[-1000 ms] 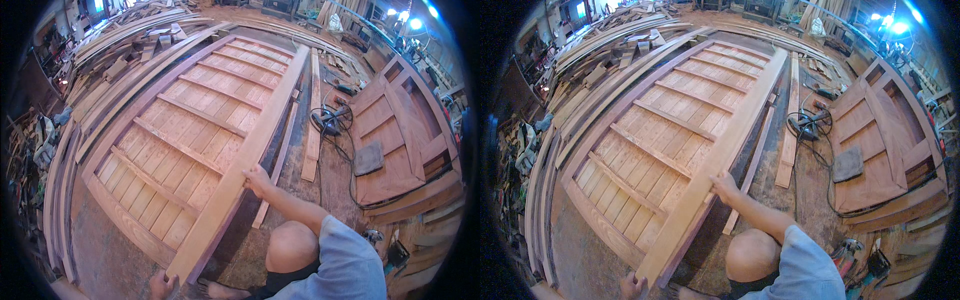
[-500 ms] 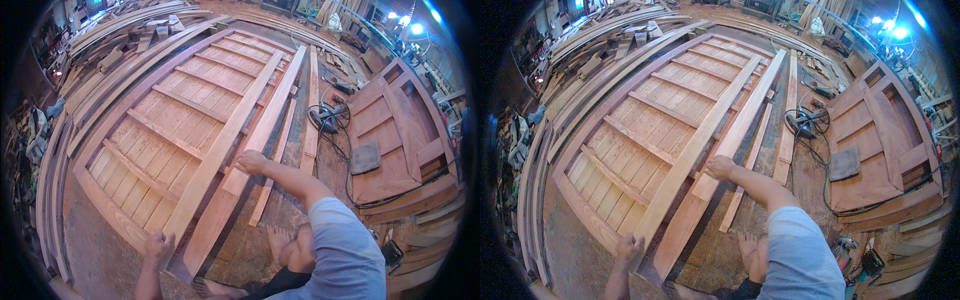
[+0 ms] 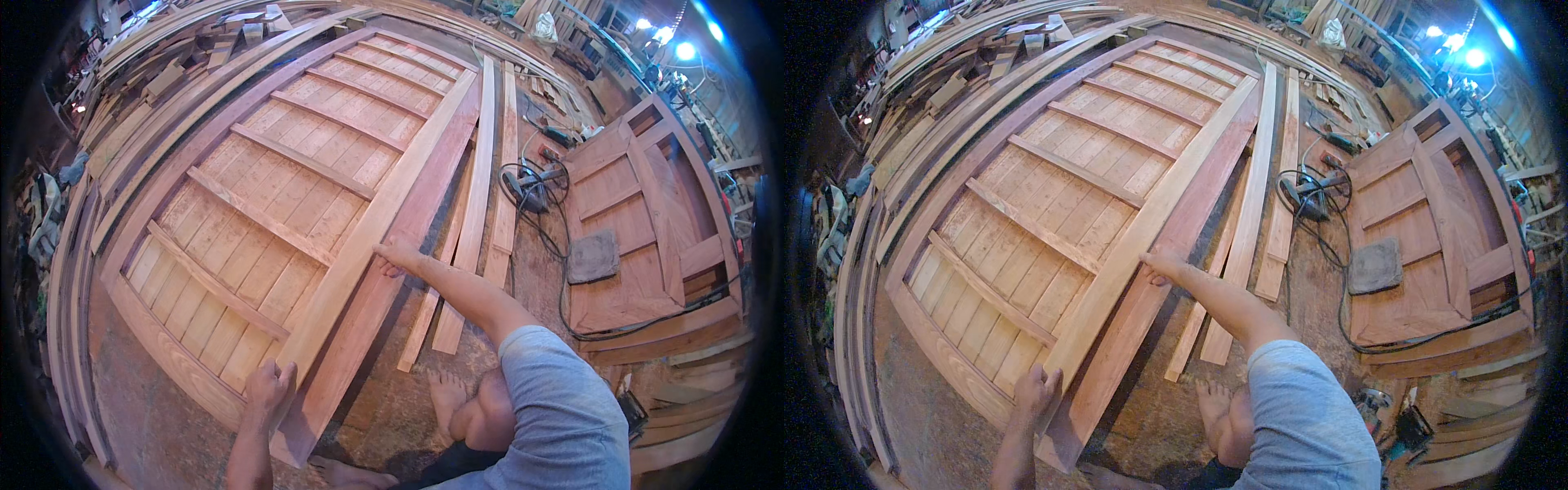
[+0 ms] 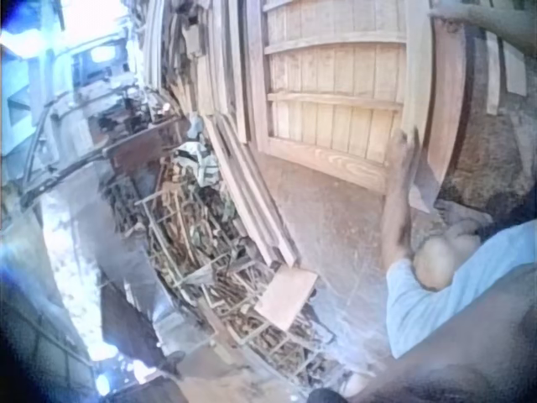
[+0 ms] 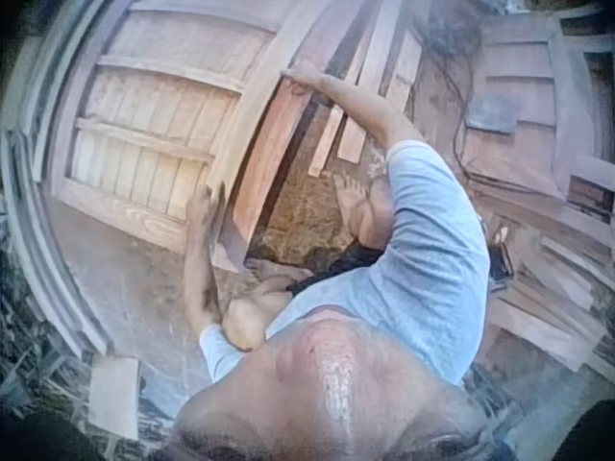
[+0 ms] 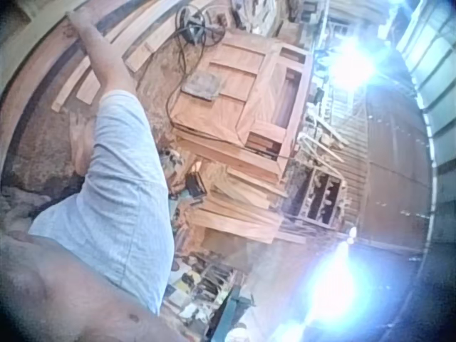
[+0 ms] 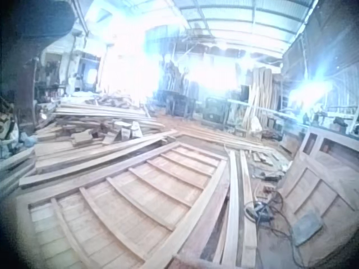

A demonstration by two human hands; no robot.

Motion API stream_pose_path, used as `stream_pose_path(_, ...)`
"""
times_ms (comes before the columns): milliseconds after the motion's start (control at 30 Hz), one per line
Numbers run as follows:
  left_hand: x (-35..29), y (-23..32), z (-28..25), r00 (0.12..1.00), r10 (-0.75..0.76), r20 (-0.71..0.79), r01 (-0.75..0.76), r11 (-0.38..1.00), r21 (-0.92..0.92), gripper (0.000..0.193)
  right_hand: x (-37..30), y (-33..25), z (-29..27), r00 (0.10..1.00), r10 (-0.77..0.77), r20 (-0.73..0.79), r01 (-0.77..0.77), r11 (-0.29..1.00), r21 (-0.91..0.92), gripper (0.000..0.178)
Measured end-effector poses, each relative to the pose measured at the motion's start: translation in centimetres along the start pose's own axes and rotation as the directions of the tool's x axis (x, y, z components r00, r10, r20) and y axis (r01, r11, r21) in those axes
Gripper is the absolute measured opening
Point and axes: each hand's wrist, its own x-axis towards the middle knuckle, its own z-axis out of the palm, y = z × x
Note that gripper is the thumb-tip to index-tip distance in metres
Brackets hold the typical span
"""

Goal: The person sands a wooden frame using an electric sander, then assembles the frame by fitting wooden planks into a grid structure. The person then uses a table saw to cut additional planks to size.

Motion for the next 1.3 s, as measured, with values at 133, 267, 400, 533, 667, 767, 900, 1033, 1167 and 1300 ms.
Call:
stream_pose_path(133, 1.0, -0.2, 0.5, 0.999, -0.032, 0.038, 0.032, 0.999, -0.005, 0.048, -0.4, -0.7, -0.5, 0.998, 0.017, 0.060, -0.011, 0.994, -0.107, 0.045)
stream_pose_path(267, 1.4, -0.6, 0.2, 0.989, -0.081, 0.124, 0.096, 0.988, -0.120, 0.047, -0.2, -0.9, -0.1, 0.998, 0.010, 0.066, -0.015, 0.997, 0.075, 0.039)
stream_pose_path(400, 1.3, -0.6, 0.2, 0.996, -0.090, 0.029, 0.092, 0.993, -0.068, 0.045, 0.6, -0.6, 0.7, 0.998, -0.025, 0.064, 0.013, 0.984, 0.175, 0.028)
stream_pose_path(533, 1.1, -1.0, 1.0, 0.998, -0.011, -0.067, 0.006, 0.998, -0.066, 0.044, 1.3, -0.1, 0.8, 0.995, -0.060, 0.080, 0.049, 0.989, 0.143, 0.030)
stream_pose_path(667, 1.5, -2.0, 2.1, 0.995, 0.019, -0.099, -0.025, 0.998, -0.066, 0.044, 1.7, 0.9, 0.3, 0.987, -0.109, 0.118, 0.084, 0.976, 0.200, 0.032)
stream_pose_path(767, 2.0, -2.4, 2.4, 0.999, -0.016, -0.029, 0.012, 0.990, -0.140, 0.044, 1.9, 1.4, 0.2, 0.989, -0.118, 0.090, 0.097, 0.972, 0.216, 0.032)
stream_pose_path(900, 2.1, -1.9, 2.0, 0.995, -0.097, 0.022, 0.099, 0.989, -0.112, 0.044, 2.0, 1.4, 0.4, 0.996, -0.067, 0.056, 0.056, 0.981, 0.187, 0.030)
stream_pose_path(1033, 1.2, -1.3, 1.8, 0.987, 0.038, -0.158, -0.041, 0.999, -0.014, 0.043, 1.9, 1.3, 0.5, 0.993, -0.097, 0.073, 0.082, 0.977, 0.196, 0.028)
stream_pose_path(1167, 1.3, -1.8, 1.9, 0.990, 0.024, -0.137, -0.022, 1.000, 0.017, 0.044, 1.9, 1.5, 0.5, 0.991, -0.125, 0.057, 0.112, 0.976, 0.185, 0.030)
stream_pose_path(1300, 2.9, -3.0, 1.5, 0.988, -0.150, 0.027, 0.152, 0.984, -0.093, 0.047, 2.0, 1.6, 0.9, 0.993, -0.110, 0.041, 0.104, 0.987, 0.123, 0.034)
